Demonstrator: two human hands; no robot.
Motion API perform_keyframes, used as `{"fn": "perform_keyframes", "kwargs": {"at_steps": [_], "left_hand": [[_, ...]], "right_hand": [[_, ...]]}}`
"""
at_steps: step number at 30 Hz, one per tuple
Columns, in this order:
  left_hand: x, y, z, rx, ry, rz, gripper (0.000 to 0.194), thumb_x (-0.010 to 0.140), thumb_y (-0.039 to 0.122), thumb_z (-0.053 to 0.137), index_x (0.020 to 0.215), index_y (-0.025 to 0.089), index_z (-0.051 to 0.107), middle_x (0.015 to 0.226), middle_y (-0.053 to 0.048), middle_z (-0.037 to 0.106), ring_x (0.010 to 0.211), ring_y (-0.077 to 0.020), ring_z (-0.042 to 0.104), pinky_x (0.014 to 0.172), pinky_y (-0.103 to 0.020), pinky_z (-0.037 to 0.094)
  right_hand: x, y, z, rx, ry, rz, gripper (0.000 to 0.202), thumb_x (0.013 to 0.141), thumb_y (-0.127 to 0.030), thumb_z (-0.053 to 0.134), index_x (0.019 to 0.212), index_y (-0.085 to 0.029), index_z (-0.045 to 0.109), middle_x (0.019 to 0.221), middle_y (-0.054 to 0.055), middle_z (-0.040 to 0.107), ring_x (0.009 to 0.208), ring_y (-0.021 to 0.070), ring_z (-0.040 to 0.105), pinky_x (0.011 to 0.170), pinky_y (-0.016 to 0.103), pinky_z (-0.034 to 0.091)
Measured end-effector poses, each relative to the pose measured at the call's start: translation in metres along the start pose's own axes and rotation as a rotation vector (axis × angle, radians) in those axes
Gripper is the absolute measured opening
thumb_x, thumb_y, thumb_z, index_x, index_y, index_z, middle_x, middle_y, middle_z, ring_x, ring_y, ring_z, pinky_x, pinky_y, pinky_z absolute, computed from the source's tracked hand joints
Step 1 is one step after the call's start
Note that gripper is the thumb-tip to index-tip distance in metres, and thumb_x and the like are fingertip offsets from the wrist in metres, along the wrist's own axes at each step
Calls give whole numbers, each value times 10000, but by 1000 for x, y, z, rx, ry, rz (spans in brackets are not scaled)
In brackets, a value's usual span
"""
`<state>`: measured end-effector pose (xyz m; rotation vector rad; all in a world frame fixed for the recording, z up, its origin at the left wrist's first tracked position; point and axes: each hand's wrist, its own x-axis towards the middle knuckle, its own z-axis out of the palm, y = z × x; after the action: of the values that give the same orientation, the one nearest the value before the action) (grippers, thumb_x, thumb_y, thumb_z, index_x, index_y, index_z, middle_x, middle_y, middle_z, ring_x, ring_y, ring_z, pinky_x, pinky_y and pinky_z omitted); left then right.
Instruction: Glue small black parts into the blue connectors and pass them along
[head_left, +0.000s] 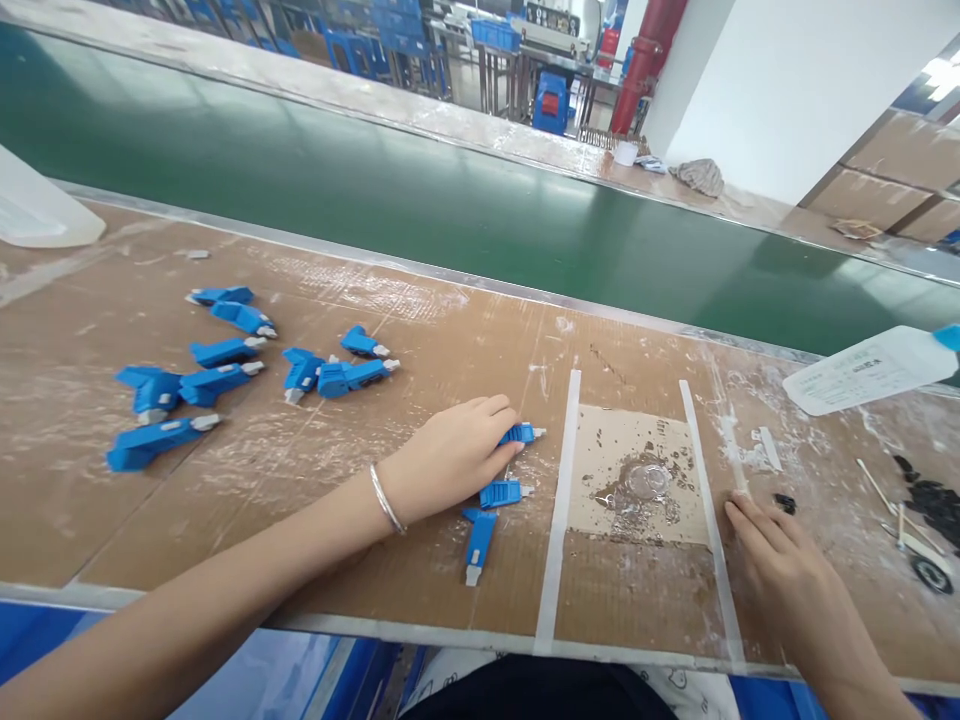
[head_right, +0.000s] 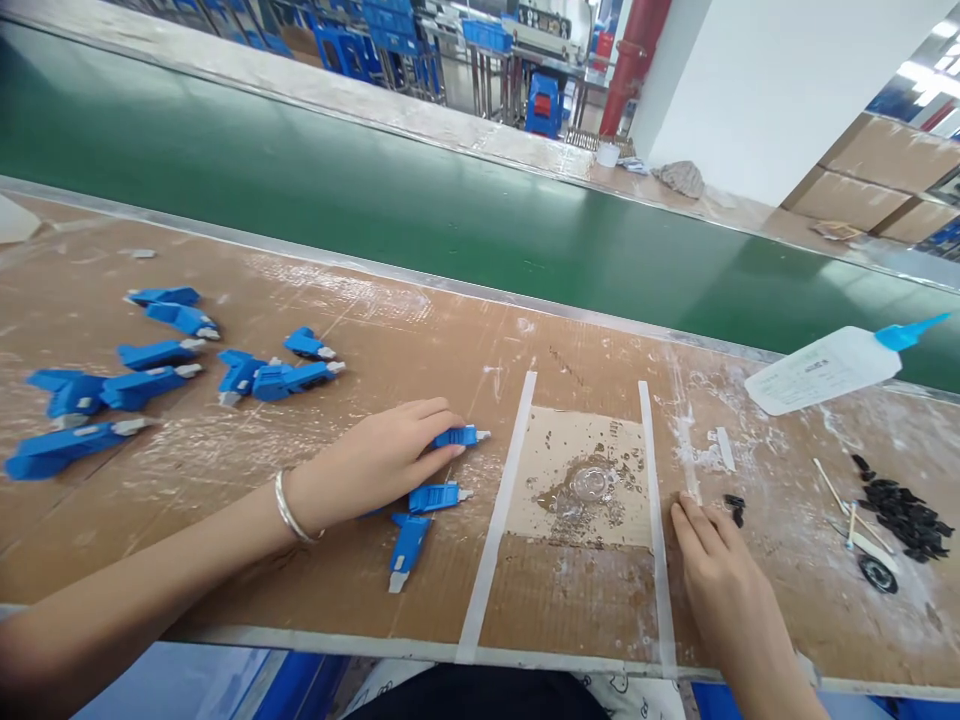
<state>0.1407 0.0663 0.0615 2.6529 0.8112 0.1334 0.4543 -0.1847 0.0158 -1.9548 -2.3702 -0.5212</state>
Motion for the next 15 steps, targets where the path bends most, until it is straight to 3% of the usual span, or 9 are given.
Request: {"fn": "perform_keyframes", "kwargs": {"at_steps": [4,6,10,13,15], "left_hand": [[-8,11,-7,-393,189,22,212,923,300,475,1012,173,620,977,-49,623,878,-180,584,783,-304,453],[-14,21,-13,-631,186,19,160,900,303,543,980,202,638,937,-16,629,844,-155,586,763,-271,449],[-26,46,-12,-1088,-12,-23,121,863,306,612,937,228,669,874,6,633,789,-135,579,742,-250,450],[-31,64,3,-1337,-198,-81,148,826,330,648,894,202,678,860,-8,625,786,-139,564,721,-248,448],[-33,74,16,-1389,-307,-118,174,800,353,669,848,185,673,841,-9,607,773,-137,543,705,-247,436]], "right_hand": [[-3,-10,-3,11,97,64,450,863,-10,341,1229,-70,596,1174,169,655,1021,294,629,883,465,510],[-3,-10,-2,62,132,112,419,896,-39,348,1221,-89,608,1152,143,671,985,282,637,853,446,530],[-1,-5,0,236,137,256,336,975,-159,387,1146,-163,675,1126,93,694,962,267,659,837,438,565],[-1,-1,-4,275,83,284,325,1000,-309,429,1184,-185,666,1169,88,677,1001,272,660,836,437,588],[-2,2,-9,308,43,296,348,998,-346,441,1236,-185,639,1222,93,650,1061,274,644,855,433,592]]}}
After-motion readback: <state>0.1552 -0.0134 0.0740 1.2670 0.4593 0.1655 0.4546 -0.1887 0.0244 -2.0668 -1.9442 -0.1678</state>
